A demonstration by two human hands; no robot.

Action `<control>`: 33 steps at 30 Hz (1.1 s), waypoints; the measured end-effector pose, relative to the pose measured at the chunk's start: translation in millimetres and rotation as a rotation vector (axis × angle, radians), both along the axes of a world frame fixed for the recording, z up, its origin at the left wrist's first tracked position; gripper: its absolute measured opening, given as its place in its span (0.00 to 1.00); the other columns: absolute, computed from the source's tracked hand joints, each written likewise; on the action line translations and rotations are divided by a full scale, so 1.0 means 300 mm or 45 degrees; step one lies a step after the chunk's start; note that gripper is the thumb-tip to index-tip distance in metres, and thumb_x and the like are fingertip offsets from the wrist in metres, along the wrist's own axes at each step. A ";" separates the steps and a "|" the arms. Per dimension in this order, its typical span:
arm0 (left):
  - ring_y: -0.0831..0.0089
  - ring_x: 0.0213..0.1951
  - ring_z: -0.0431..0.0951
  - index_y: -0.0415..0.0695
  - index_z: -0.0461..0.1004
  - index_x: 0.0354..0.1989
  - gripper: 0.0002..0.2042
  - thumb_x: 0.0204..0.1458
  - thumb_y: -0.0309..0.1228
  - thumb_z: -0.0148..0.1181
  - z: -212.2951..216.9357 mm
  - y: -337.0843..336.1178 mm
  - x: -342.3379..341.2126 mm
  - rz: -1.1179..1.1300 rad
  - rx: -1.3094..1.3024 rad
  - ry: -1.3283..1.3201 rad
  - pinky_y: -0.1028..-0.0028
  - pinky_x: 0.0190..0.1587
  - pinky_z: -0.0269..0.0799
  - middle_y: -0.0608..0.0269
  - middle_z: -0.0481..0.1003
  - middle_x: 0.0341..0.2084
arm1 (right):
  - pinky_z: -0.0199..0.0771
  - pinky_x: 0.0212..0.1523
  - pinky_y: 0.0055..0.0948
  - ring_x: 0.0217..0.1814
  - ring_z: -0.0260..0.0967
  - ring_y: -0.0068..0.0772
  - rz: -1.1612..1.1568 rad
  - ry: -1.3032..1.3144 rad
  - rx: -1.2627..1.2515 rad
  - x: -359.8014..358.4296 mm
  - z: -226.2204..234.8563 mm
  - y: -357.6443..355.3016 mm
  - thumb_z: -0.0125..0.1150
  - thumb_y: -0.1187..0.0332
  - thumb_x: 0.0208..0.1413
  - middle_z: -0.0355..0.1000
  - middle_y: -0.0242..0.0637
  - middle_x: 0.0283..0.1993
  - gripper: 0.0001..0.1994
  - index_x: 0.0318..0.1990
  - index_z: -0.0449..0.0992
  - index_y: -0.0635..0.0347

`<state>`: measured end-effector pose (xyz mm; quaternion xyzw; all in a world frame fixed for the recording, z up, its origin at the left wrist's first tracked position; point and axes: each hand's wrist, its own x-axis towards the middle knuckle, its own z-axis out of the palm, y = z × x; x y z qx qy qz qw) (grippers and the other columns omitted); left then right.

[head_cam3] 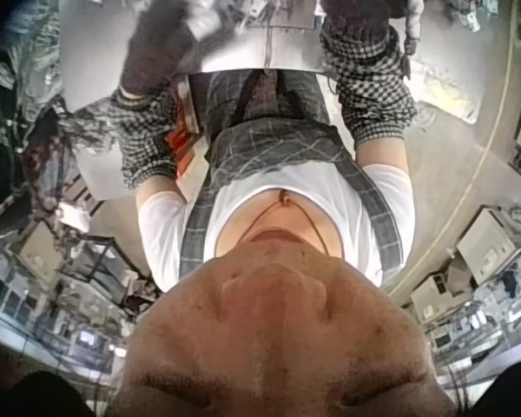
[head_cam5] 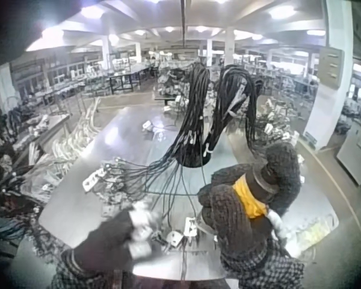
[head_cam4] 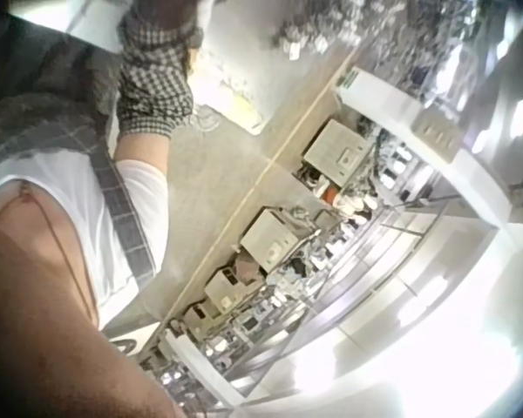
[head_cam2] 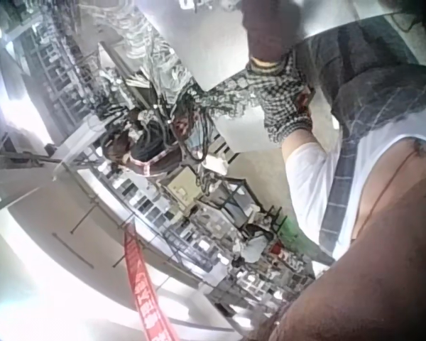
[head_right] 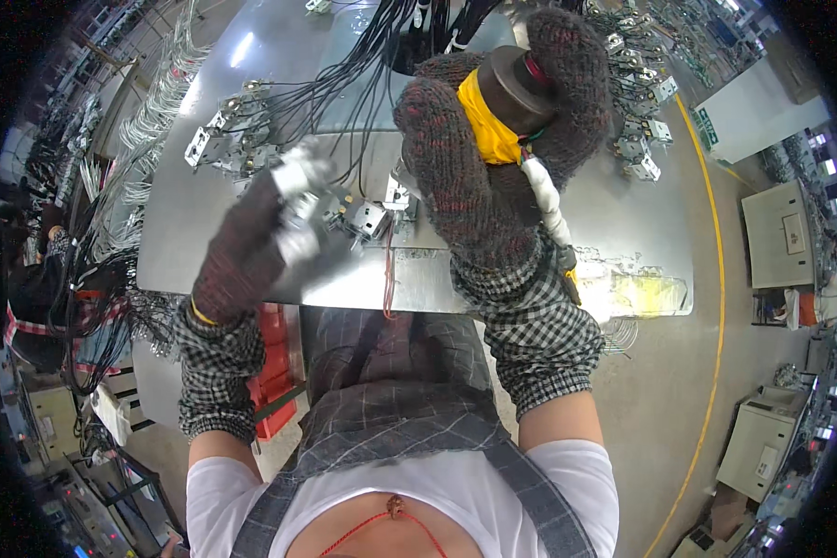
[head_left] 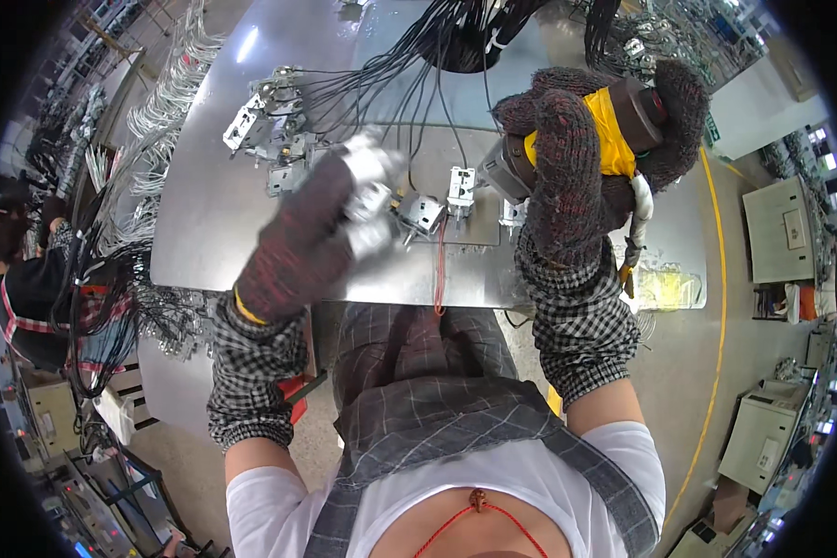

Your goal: Assembling and wiring electrical components on a production line using an electric screwdriver.

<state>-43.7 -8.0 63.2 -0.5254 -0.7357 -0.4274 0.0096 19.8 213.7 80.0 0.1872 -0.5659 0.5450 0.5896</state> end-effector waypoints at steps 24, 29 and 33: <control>0.64 0.40 0.80 0.39 0.71 0.54 0.28 0.43 0.36 0.70 -0.062 0.221 0.004 0.016 -0.123 -0.415 0.68 0.42 0.76 0.53 0.78 0.40 | 0.83 0.30 0.40 0.32 0.75 0.35 0.252 0.013 -0.270 0.013 0.030 0.081 0.61 0.74 0.56 0.74 0.47 0.36 0.35 0.67 0.48 0.51; 0.58 0.42 0.80 0.43 0.73 0.52 0.27 0.41 0.38 0.70 -0.064 0.239 0.024 0.185 -0.334 0.118 0.64 0.43 0.76 0.54 0.78 0.42 | 0.83 0.31 0.39 0.31 0.76 0.36 0.185 0.011 -0.135 0.023 0.046 0.050 0.61 0.74 0.56 0.73 0.47 0.37 0.35 0.67 0.48 0.52; 0.58 0.40 0.80 0.44 0.71 0.54 0.31 0.39 0.40 0.72 -0.072 0.223 0.020 0.178 -0.289 0.119 0.64 0.42 0.75 0.54 0.78 0.40 | 0.82 0.31 0.37 0.30 0.76 0.36 0.175 -0.005 -0.129 -0.070 0.054 0.056 0.60 0.74 0.57 0.74 0.47 0.36 0.34 0.67 0.47 0.53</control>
